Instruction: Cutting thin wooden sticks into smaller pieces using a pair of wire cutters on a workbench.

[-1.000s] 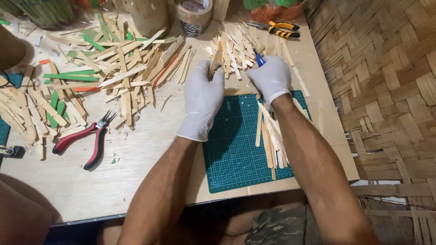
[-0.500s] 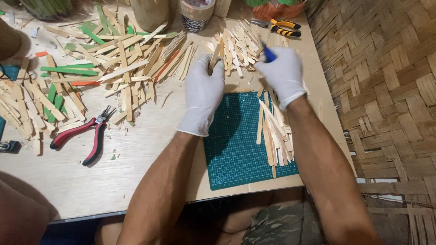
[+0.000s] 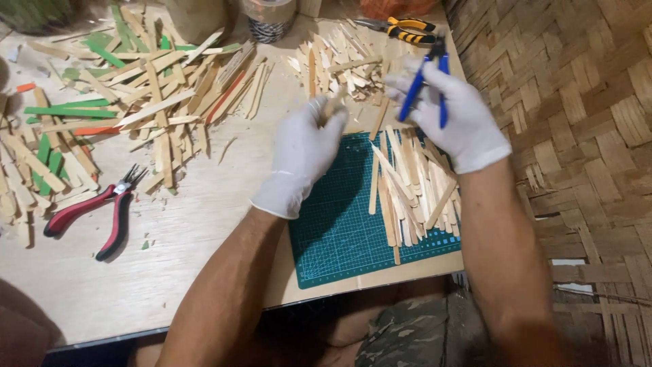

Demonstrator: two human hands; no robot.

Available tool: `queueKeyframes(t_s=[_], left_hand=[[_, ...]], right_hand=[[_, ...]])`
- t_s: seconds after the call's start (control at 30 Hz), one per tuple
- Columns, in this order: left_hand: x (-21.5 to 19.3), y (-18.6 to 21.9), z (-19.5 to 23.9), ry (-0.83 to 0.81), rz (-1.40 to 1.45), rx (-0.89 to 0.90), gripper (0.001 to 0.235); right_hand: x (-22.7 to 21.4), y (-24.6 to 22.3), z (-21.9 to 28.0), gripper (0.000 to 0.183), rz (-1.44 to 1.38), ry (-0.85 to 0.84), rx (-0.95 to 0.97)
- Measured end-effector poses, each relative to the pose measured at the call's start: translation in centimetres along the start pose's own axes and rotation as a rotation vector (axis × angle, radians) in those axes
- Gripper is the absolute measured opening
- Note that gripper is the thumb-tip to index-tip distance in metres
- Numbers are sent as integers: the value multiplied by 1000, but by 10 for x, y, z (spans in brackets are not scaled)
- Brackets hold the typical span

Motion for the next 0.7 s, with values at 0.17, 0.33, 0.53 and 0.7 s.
queueKeyframes(t_s=[0.17, 0.33, 0.53, 0.7], left_hand=[[46, 5, 17, -259, -439, 208, 39], [84, -5, 29, -278, -673, 660, 36], [87, -3, 45, -275, -716, 752, 35], [75, 11, 48, -348, -675, 625, 36]], right_hand=[[-78, 19, -17, 56, -579, 74, -67], [-91, 30, -11, 13, -76, 200, -294], [-84, 59, -19, 20, 831, 184, -354], [-67, 58, -17, 29, 1069, 166, -241]])
Point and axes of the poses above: each hand's wrist, its own z-axis away from the middle knuckle, its own x-axis out of the palm, y = z × x, the point moved 4 cm from there along -z, towards the middle knuckle, and after that the axes turned 9 degrees about -z, right-handed, at the moved point
